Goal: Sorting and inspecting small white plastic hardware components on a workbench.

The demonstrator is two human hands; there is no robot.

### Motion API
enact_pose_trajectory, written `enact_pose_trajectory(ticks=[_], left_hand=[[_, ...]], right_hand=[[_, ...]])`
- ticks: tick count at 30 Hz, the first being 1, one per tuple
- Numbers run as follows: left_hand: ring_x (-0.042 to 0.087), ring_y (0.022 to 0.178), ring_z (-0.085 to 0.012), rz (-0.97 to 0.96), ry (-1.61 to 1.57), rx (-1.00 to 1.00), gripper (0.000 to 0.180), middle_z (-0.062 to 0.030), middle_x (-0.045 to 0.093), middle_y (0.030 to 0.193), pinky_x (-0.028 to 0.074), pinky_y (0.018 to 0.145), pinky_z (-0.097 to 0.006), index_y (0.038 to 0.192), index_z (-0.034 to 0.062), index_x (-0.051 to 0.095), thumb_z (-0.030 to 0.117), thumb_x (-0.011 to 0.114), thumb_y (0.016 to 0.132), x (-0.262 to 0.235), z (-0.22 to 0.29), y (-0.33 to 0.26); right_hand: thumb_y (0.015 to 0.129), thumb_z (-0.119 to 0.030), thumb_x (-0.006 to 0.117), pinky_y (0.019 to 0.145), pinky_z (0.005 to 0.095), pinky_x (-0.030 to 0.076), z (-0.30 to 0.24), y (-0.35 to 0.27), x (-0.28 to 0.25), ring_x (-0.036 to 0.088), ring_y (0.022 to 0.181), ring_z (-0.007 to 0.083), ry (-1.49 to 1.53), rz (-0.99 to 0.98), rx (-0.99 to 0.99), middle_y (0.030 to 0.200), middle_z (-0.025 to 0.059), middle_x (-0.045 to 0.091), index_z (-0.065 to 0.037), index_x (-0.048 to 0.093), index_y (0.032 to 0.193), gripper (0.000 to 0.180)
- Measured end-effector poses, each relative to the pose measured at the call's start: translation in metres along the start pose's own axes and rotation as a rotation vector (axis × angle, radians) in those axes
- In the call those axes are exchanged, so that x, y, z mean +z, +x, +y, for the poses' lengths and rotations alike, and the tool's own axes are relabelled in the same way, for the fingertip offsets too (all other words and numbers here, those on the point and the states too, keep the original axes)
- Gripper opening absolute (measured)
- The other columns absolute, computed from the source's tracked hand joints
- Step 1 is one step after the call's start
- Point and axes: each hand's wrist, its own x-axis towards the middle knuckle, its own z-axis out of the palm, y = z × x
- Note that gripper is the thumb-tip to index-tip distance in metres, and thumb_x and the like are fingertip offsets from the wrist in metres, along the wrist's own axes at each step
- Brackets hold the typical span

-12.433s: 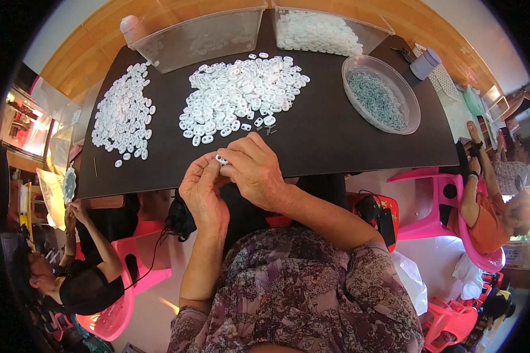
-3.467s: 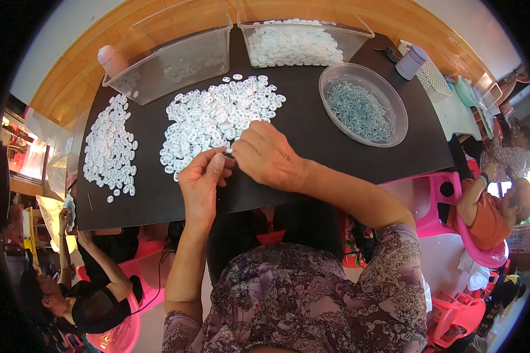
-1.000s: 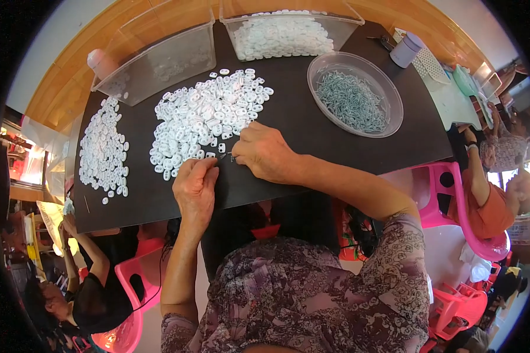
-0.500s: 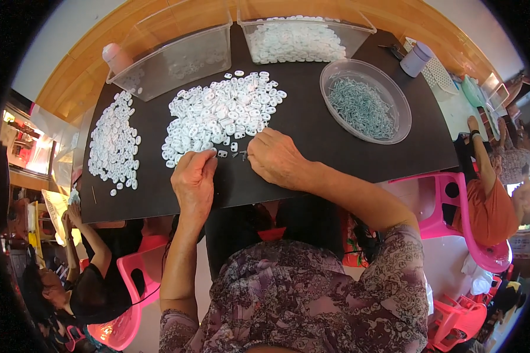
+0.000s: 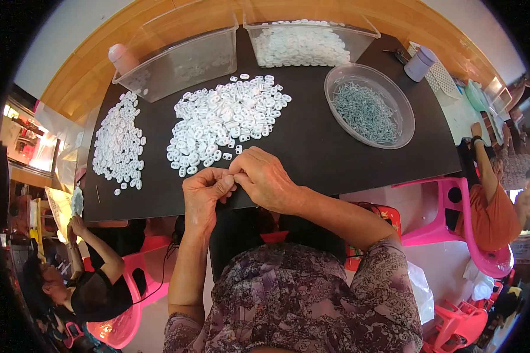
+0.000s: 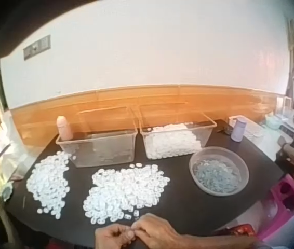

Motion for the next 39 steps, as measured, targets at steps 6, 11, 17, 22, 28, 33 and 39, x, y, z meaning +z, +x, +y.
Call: enact_pose_trajectory(ticks=[6,11,17,22,28,33,39], left_hand=[[0.054,0.061,-0.0134,0.201,0.321,0.375,0.007,-0.0047,0.06,0.069,0.042,0.053,-0.029,0.082,0.0016,0.064,0.007,0.067,0.078,0.002,-0.017,0.013],[0.059,0.073,-0.0289,0.298,1.119,0.674,0.011,-0.0107,0.058,0.072,0.047,0.062,-0.041,0.074,0.0039,0.062,0.014,0.067,0.075,0.016,0.005,0.046],[0.065,0.071,-0.0324,0.115,1.475,0.441,0.022,-0.0167,0.065,0.074,0.05,0.061,-0.041,0.074,0.0036,0.067,0.025,0.071,0.073,0.032,0.019,0.065],[0.064,0.07,-0.0325,0.025,1.55,0.401,0.013,-0.0168,0.064,0.074,0.05,0.061,-0.041,0.073,0.0044,0.067,0.017,0.069,0.071,0.039,0.028,0.064],[0.064,0.069,-0.0334,0.069,1.592,0.465,0.009,-0.0168,0.064,0.074,0.05,0.06,-0.041,0.078,0.004,0.065,0.009,0.061,0.072,0.031,0.019,0.067],[0.059,0.058,-0.0178,-0.012,0.644,0.244,0.012,-0.0111,0.06,0.067,0.047,0.054,-0.03,0.081,-0.0005,0.059,0.011,0.057,0.083,0.013,0.032,0.038],[0.052,0.061,-0.0055,-0.076,0.028,0.129,0.006,-0.0009,0.06,0.073,0.039,0.05,-0.018,0.09,0.0018,0.061,0.005,0.058,0.087,-0.004,0.019,0.003]], right_hand=[[0.076,-0.003,0.066,0.059,0.0254,0.044,0.009,0.001,-0.005,0.054,0.065,0.0124,0.0,0.09,0.121,0.075,0.0046,0.056,-0.003,0.06,0.089,0.015],[0.076,-0.001,0.065,0.061,0.0248,0.046,0.012,-0.001,-0.017,0.056,0.065,0.01,0.079,0.173,0.398,0.073,0.0061,0.06,0.001,0.058,0.09,0.016],[0.077,-0.001,0.065,0.062,0.024,0.046,0.021,-0.008,-0.017,0.056,0.067,0.0091,0.176,0.211,0.422,0.075,0.006,0.061,0.001,0.059,0.092,0.016],[0.078,-0.001,0.064,0.064,0.0235,0.046,0.019,-0.009,-0.024,0.056,0.069,0.0089,0.205,0.233,0.462,0.076,0.006,0.061,0.002,0.059,0.092,0.015],[0.078,-0.001,0.064,0.064,0.0233,0.046,0.02,-0.012,-0.023,0.056,0.069,0.0086,0.229,0.256,0.473,0.078,0.0052,0.061,0.001,0.059,0.092,0.014],[0.078,0.0,0.064,0.064,0.0229,0.045,0.015,-0.013,-0.018,0.054,0.067,0.0076,0.23,0.244,0.446,0.076,0.003,0.059,0.001,0.06,0.09,0.012],[0.08,-0.001,0.063,0.066,0.0201,0.045,-0.007,-0.004,-0.003,0.054,0.075,0.0044,0.397,0.089,0.469,0.084,0.0009,0.061,-0.001,0.061,0.093,0.013]])
